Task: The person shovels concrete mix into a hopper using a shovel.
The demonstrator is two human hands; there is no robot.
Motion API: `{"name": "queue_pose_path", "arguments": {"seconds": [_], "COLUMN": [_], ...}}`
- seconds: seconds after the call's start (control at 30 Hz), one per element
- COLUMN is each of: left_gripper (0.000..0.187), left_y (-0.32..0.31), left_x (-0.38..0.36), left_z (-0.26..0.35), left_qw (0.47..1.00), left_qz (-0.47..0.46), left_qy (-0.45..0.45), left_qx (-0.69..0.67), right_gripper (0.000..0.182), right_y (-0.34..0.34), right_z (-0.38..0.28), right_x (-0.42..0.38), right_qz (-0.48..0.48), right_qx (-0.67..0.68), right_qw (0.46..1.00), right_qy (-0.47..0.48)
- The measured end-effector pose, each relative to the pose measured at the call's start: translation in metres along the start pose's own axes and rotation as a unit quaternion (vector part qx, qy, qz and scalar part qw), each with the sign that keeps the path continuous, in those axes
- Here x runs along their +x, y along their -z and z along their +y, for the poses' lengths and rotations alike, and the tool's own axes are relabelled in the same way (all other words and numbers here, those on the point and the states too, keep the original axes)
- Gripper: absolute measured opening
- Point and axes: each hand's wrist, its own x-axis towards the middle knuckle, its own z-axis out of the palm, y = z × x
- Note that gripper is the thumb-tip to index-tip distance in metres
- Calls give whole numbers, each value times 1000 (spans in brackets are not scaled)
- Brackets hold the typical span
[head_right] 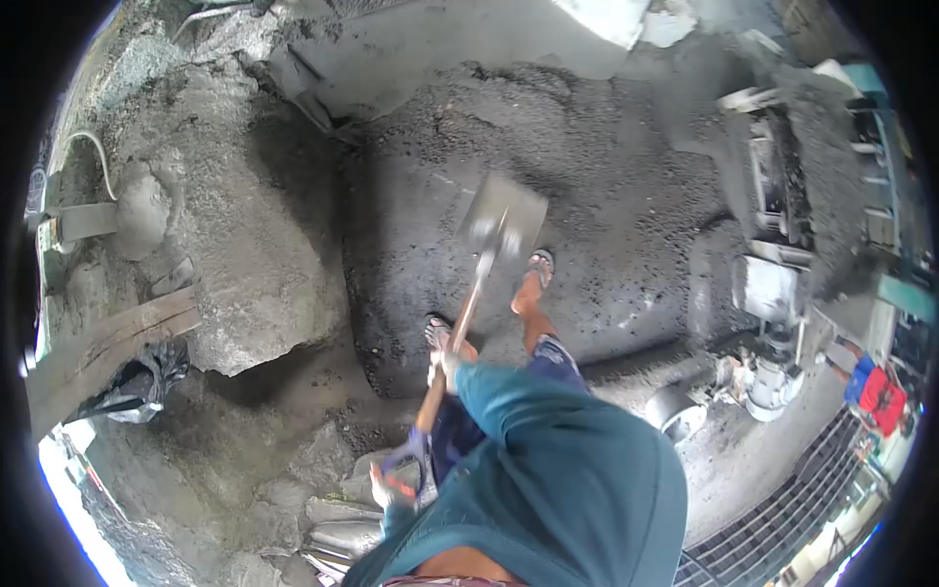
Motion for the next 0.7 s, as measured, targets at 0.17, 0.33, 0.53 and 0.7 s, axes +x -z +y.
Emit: {"name": "queue_pose_path", "arguments": {"seconds": [0.17, 0.33, 0.53, 0.7], "left_gripper": [45, 19, 41, 38], "left_y": [58, -198, -301, -240], "left_x": [7, 38, 70, 60], "left_z": [-48, -52, -91, -106], "left_qw": [989, 996, 997, 997], "left_qz": [131, -17, 32, 33], "left_qy": [40, 40, -8, -35], "left_qx": [49, -72, -68, -68], "right_gripper": [5, 12, 11, 12], "right_y": [64, 108, 90, 93], "right_z": [104, -96, -207, -172], "right_x": [73, 238, 245, 171], "right_qz": [28, -19, 73, 92], "right_qx": [20, -101, -54, -30], "right_qw": [980, 994, 995, 991], "right_qy": [-194, -38, 47, 89]}}
